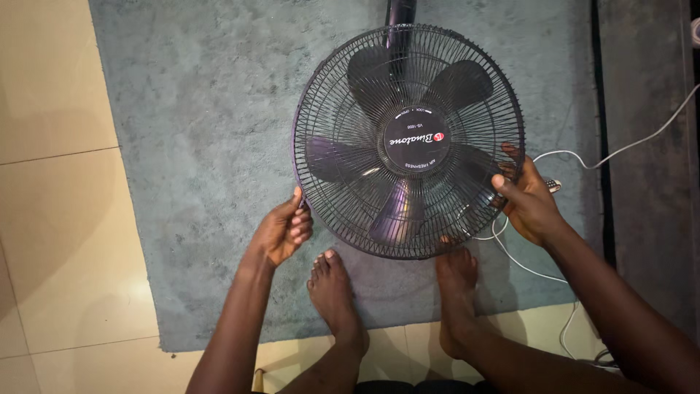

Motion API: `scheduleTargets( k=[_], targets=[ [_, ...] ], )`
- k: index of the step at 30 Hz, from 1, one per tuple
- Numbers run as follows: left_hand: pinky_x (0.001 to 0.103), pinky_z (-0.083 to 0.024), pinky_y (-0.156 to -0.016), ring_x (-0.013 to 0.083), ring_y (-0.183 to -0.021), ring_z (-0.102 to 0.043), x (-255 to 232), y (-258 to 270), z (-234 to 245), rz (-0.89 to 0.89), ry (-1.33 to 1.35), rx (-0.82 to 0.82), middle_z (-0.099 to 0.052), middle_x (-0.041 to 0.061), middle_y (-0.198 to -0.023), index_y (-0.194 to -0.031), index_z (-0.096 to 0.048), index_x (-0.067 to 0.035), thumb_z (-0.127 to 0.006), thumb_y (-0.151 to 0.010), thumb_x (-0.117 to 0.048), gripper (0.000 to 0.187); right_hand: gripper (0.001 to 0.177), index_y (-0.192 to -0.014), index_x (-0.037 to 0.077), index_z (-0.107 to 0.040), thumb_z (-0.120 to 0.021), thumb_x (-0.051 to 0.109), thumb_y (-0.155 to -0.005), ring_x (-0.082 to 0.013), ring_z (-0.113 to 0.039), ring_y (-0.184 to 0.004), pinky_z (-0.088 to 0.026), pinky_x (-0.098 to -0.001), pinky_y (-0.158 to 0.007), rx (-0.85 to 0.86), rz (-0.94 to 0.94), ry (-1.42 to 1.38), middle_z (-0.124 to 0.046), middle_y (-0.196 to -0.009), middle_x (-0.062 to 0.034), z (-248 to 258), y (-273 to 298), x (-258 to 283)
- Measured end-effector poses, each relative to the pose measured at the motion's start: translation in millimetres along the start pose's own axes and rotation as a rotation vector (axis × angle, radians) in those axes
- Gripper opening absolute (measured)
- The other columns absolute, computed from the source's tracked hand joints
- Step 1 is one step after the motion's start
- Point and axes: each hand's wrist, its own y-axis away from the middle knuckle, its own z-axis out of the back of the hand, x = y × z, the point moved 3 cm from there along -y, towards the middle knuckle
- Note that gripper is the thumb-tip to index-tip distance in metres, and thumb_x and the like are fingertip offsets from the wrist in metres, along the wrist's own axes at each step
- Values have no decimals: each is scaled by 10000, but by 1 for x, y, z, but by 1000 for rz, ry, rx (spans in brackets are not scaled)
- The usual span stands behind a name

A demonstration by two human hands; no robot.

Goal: The person disassembles a standing fan by removing the front grille, unscrewing the central hub nut, detaching the fan blades, and then using a screwdriver to loosen the rear grille.

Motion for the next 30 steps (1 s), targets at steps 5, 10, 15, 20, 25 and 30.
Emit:
scheduleTargets(
  k=[5, 10, 15, 20, 25, 30],
  targets=[
    [200, -344, -394, 44, -472, -385, -22, 2, -7, 38, 5, -18, -440, -38, -632, -824, -495, -92, -606, -1029, -260, 287, 713, -1599, 169, -274, -619, 132, -977, -217, -555, -1258, -517, -424, -935, 48, 16, -104, -525, -1425, -76, -5, 2, -1],
    [211, -307, -394, 41, -474, -371, -20, 2, -15, -1, 70, -20, -423, -53, -625, -806, -482, -125, -633, -1027, -268, 304, 706, -1578, 168, -267, -614, 142, -964, -206, -565, -1271, -549, -453, -939, 64, 58, -148, -520, -1424, -57, -3, 5, -9],
    [245, -353, -485, 68, -524, -408, -1, 6, -26, -194, 67, -49, -425, -60, -642, -828, -495, -154, -598, -1051, -345, 311, 570, -1633, 129, -305, -497, 254, -1111, -200, -555, -1272, -505, -413, -969, 88, 151, -221, -514, -1488, -65, -3, 10, -20],
    [302, -407, -562, 132, -618, -497, 0, 13, -24, -254, -69, -84, -502, -18, -721, -882, -532, -128, -559, -1055, -354, 287, 528, -1554, 85, -338, -409, 326, -1090, -185, -606, -1176, -566, -414, -866, -79, 107, -50, -562, -1362, -98, 14, 19, -24],
    [336, -473, -658, 162, -710, -574, -8, 15, -19, -339, -238, -181, -580, 23, -807, -1025, -598, -82, -553, -1046, -296, 220, 490, -1417, 3, -490, -411, 381, -1116, -188, -655, -947, -581, -370, -722, -154, 186, 60, -639, -1157, -128, 36, 6, -12],
    [339, -503, -711, 170, -772, -621, -10, 16, -16, -379, -360, -270, -624, 39, -869, -1089, -604, -41, -533, -1064, -249, 221, 329, -1205, 56, -543, -481, 360, -1097, -165, -619, -810, -538, -341, -600, -157, 102, 83, -591, -994, -60, 45, -21, -7]
  ],
)
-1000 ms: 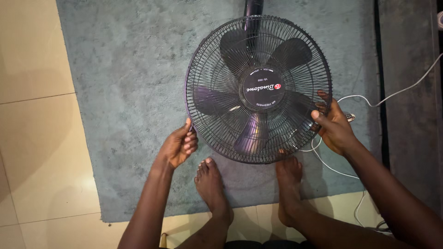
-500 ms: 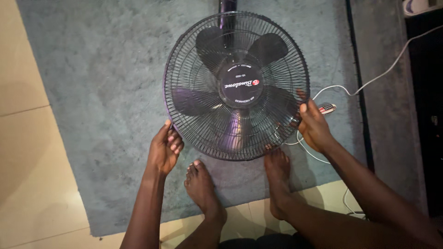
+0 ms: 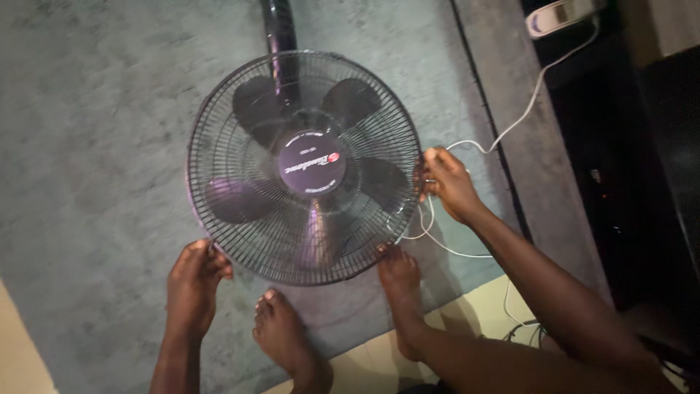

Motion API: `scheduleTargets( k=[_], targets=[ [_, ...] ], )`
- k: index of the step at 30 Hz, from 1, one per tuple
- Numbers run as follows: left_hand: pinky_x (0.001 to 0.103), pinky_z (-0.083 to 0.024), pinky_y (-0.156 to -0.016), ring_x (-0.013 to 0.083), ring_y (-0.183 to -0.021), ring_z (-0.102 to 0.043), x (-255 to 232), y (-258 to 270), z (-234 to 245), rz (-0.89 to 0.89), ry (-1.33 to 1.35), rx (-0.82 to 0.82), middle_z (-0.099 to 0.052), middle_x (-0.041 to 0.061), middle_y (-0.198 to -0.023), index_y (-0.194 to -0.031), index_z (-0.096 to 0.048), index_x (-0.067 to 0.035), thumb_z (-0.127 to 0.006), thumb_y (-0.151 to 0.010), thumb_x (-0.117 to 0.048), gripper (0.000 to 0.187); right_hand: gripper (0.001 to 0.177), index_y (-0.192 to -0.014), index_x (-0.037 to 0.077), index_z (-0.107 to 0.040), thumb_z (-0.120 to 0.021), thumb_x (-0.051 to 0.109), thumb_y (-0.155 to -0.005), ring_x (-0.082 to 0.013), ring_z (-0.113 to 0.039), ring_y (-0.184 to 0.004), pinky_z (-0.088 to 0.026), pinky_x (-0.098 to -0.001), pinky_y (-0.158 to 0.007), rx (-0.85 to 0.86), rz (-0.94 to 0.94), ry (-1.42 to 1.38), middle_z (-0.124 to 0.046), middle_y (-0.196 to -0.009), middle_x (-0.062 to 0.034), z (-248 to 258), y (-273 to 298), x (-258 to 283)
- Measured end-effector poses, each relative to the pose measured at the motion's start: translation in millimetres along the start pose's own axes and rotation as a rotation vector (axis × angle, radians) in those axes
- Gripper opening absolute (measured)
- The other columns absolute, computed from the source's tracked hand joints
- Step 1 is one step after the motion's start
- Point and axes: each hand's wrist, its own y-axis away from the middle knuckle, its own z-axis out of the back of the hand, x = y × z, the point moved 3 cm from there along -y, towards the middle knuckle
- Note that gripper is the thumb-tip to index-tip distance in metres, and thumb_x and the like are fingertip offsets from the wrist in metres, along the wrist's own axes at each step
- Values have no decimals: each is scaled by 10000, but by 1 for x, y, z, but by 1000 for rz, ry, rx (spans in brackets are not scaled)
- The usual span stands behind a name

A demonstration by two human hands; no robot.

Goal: The person disassembles a standing fan by removing the front grille, unscrewing the central hub nut, detaching the fan blades, and then using a screwdriver to loosen the rear grille.

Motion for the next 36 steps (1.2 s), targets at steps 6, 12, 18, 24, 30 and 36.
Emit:
scheduleTargets(
  k=[6, 12, 18, 24, 30, 36],
  targets=[
    [344, -510, -705, 195, -745, -624, -7, -1, 0, -17, -189, 38, -642, 99, -871, -1111, -579, -30, -528, -1081, -246, 224, 217, -1035, 125, -509, -539, 339, -1041, -135, -624, -700, -499, -274, -543, 440, -167, -264, -640, -918, -25, 12, -27, 3],
    [354, -535, -719, 194, -752, -651, -12, -7, -4, -88, -367, 145, -630, 69, -836, -1021, -563, -50, -488, -1073, -295, 262, 236, -1056, 82, -595, -679, 265, -932, -113, -548, -627, -472, -266, -523, 560, -235, -278, -576, -758, -14, 23, -60, -6],
    [372, -551, -755, 205, -725, -648, -6, -5, -10, -47, -255, 186, -576, 50, -775, -984, -498, -76, -472, -1081, -343, 285, 317, -834, 121, -498, -758, 152, -1014, -103, -436, -651, -402, -277, -603, 673, -5, -745, -460, -713, 2, 7, -71, -26],
    [395, -563, -765, 220, -713, -676, 4, 4, -8, 3, -131, 159, -584, 53, -736, -996, -509, -95, -494, -1045, -334, 244, 325, -825, 136, -442, -707, 131, -1012, -157, -498, -706, -420, -311, -622, 343, 263, -811, -536, -784, -41, -14, -55, -34],
    [448, -594, -808, 163, -761, -624, 2, 0, -9, 9, -55, 142, -607, 45, -818, -1040, -529, -90, -527, -1060, -288, 199, 293, -903, 155, -455, -659, 130, -1112, -140, -525, -728, -462, -298, -672, 15, 394, -623, -548, -815, -18, -20, -35, -31],
    [409, -609, -823, 185, -846, -690, -38, -32, 12, -31, -285, 235, -672, 63, -929, -1070, -599, -54, -530, -1003, -314, 277, 218, -974, 75, -554, -600, 161, -1169, -127, -545, -709, -446, -277, -641, 34, 359, -512, -613, -803, -47, -12, -33, -33]
  ],
)
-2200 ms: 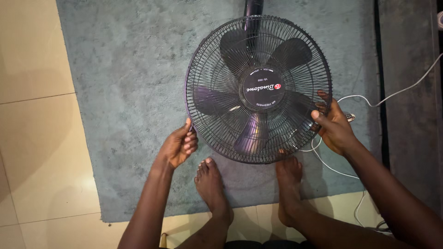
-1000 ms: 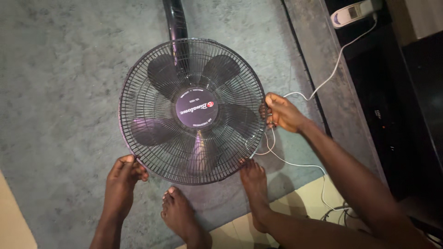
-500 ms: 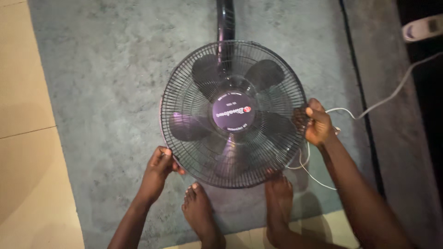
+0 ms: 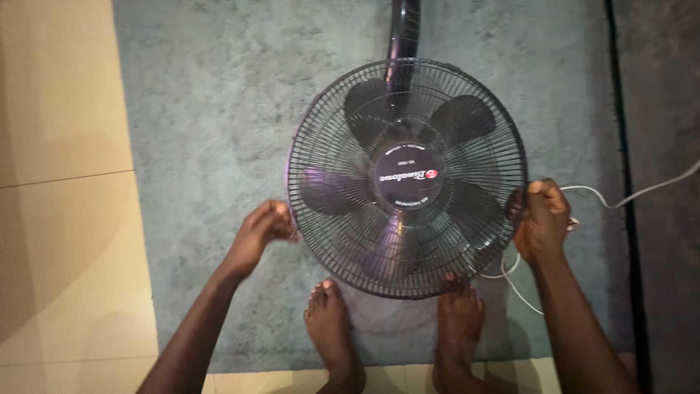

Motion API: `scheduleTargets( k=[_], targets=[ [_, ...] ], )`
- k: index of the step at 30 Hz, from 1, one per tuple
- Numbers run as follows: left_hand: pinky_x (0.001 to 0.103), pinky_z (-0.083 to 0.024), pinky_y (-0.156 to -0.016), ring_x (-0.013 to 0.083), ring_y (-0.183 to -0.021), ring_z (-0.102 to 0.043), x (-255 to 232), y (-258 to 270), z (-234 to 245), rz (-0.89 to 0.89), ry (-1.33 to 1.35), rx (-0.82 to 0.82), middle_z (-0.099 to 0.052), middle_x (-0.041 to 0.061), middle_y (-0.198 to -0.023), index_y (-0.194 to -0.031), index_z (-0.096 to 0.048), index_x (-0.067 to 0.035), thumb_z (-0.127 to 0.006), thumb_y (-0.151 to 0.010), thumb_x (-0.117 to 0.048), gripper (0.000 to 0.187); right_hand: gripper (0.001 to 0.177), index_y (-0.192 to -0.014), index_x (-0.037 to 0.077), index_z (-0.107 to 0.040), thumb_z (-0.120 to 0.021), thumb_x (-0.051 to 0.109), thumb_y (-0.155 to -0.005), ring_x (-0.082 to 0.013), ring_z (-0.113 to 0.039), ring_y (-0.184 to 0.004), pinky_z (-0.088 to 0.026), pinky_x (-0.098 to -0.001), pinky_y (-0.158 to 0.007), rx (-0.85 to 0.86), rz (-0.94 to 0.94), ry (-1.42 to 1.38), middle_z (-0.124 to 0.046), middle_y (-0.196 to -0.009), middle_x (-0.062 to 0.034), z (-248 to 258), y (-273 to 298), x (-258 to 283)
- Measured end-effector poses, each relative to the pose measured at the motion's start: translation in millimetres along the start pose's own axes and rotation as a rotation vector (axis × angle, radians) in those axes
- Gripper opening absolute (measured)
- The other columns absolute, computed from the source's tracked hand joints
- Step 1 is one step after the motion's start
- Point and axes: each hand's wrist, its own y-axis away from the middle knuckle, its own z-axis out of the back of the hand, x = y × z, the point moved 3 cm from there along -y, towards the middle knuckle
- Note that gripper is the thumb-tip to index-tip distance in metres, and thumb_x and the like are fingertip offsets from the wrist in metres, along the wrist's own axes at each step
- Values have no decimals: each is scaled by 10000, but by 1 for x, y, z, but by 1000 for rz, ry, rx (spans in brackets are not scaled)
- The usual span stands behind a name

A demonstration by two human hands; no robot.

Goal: The person disassembles a standing fan by removing the front grille, unscrewing the central hub nut, detaching the fan blades, and then using a screwdriver to loosen the rear grille.

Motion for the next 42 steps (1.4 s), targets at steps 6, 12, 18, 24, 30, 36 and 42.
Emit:
scheduleTargets(
  k=[6, 12, 18, 24, 30, 36, 42],
  targets=[
    [351, -581, -733, 160, -817, -683, -64, -75, 9, -62, -256, -56, -697, 32, -945, -1094, -633, -68, -488, -1046, -376, 344, 151, -1061, 65, -592, -536, 175, -1148, -127, -595, -790, -488, -283, -706, 1, -163, 84, -643, -924, -43, 8, 3, 8],
    [315, -548, -678, 124, -754, -624, -101, -119, -4, -94, -305, 43, -666, 13, -875, -1048, -625, -75, -574, -1028, -292, 225, 355, -930, 30, -548, -523, 212, -1233, -95, -489, -723, -427, -291, -718, 66, -210, 43, -559, -818, -21, 16, 0, 8],
    [276, -476, -610, 91, -699, -546, -112, -155, -19, -122, -386, 9, -597, -12, -814, -984, -634, -70, -592, -1033, -275, 215, 348, -978, 48, -582, -524, 337, -1162, -156, -512, -780, -427, -318, -693, 60, -255, 156, -569, -858, -29, 15, -5, 11],
    [269, -430, -576, 83, -658, -511, -128, -179, -32, -123, -441, 35, -595, -28, -751, -931, -621, -77, -582, -1016, -300, 242, 340, -962, 53, -607, -557, 353, -1115, -120, -466, -740, -411, -303, -680, 91, -320, 200, -539, -829, -19, 20, -9, 15],
    [291, -339, -530, 92, -597, -393, -139, -174, -44, 30, -444, 112, -482, -28, -706, -940, -626, -55, -530, -1055, -440, 413, 329, -875, 64, -545, -571, 308, -1094, -129, -441, -636, -373, -298, -537, 176, -385, 264, -484, -759, -20, 35, -16, 14],
    [272, -281, -465, 60, -534, -336, -150, -173, -52, 288, -429, 194, -541, -56, -664, -902, -728, -135, -477, -968, -607, 538, 424, -803, 86, -483, -548, 399, -1081, -114, -432, -615, -385, -293, -505, 286, -450, 216, -480, -763, -21, 41, -24, 13],
    [282, -227, -407, 65, -433, -291, -143, -179, -49, 431, -425, 98, -506, -65, -574, -669, -588, -168, -518, -950, -652, 564, 406, -839, 65, -529, -600, 443, -971, -132, -438, -581, -382, -297, -481, 358, -520, 209, -477, -731, -23, 49, -29, 10]
  ],
)
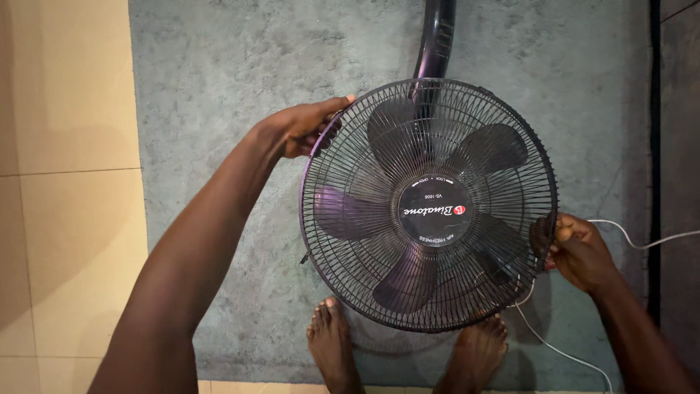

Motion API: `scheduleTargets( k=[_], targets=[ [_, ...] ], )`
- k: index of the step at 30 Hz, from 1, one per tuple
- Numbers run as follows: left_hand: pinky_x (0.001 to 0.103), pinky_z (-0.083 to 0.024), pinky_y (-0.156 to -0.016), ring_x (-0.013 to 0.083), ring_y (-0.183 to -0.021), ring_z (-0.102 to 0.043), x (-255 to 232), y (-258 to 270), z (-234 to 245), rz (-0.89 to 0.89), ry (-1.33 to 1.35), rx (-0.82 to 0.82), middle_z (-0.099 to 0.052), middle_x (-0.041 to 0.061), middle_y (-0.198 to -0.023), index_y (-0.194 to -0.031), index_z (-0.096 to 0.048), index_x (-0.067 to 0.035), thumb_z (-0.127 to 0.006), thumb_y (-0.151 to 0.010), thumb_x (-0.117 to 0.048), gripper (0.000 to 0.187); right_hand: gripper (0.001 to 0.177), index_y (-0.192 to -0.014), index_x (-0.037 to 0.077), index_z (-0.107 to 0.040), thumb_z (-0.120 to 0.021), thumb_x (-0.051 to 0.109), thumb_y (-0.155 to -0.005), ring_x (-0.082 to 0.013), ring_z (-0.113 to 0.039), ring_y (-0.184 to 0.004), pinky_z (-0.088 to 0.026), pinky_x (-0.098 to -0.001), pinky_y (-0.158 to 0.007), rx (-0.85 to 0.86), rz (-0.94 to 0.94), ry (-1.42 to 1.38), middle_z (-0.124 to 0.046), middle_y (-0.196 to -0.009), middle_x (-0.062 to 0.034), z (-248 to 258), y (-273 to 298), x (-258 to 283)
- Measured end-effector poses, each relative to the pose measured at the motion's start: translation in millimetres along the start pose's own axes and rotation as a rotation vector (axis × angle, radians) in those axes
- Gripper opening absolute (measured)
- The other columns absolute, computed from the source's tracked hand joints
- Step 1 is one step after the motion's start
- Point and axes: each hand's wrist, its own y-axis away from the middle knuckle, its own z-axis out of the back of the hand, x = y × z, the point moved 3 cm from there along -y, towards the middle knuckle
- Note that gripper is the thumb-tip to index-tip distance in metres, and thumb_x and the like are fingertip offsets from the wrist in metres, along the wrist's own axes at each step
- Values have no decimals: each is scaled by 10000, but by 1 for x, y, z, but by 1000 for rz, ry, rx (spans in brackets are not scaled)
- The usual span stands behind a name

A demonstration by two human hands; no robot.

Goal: The person disassembles a standing fan by removing the front grille, unscrewing the central hub nut, detaching the fan blades, and then using a screwdriver to loosen the rear grille.

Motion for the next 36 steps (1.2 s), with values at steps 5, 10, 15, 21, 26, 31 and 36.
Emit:
scheduleTargets(
  k=[5, 10, 15, 21, 26, 31, 36],
  targets=[
    [277, -258, -402, 62, -443, -273, 3, -20, 0, -33, 194, 7, -522, -68, -605, -747, -665, -153, -646, -933, -523, 414, 360, -785, 75, -509, -679, 329, -975, -138, -429, -586, -383, -301, -496, 38, -35, -2, -479, -710, -30, 5, 1, 2],
    [282, -302, -420, 72, -473, -333, -7, -27, 10, -132, 179, -74, -526, -39, -636, -792, -691, -128, -726, -900, -391, 287, 378, -820, 70, -524, -677, 351, -1021, -144, -451, -630, -410, -302, -526, 113, -2, -83, -473, -737, -11, 8, 2, -2],
    [278, -402, -445, 65, -500, -430, -13, -15, 20, -255, 97, -322, -610, -25, -675, -770, -636, -82, -726, -943, -410, 381, 314, -910, 64, -560, -664, 342, -1016, -156, -528, -641, -471, -333, -514, 46, -31, -62, -529, -762, -36, 13, 0, 5],
    [274, -393, -507, 106, -581, -479, 38, 3, 11, -433, 246, -314, -538, -1, -704, -855, -588, -75, -647, -1004, -388, 353, 347, -1099, 5, -696, -576, 317, -1007, -167, -670, -767, -579, -337, -674, -165, -124, 648, -707, -902, -72, -2, -15, 47],
    [244, -465, -640, 84, -704, -582, 40, -2, -3, -492, 231, -298, -668, -17, -817, -941, -692, -55, -536, -1036, -393, 384, 401, -1134, 2, -680, -481, 350, -1127, -181, -637, -854, -536, -323, -752, -299, 156, 862, -682, -1000, -90, -48, -67, 125],
    [263, -452, -649, 77, -720, -554, 35, -4, -13, -514, 186, -412, -682, -2, -846, -970, -700, -36, -596, -1026, -397, 381, 351, -1140, 69, -700, -539, 372, -1064, -121, -656, -997, -525, -252, -820, -199, 194, 787, -717, -1066, -21, -97, -136, 163],
    [258, -438, -611, 71, -658, -538, 39, -3, -16, -477, 228, -467, -677, 0, -774, -882, -718, -47, -652, -1007, -412, 392, 364, -1001, 4, -726, -639, 351, -1070, -125, -588, -798, -491, -291, -709, -150, 8, 671, -672, -906, -61, -113, -169, 160]
  ],
)
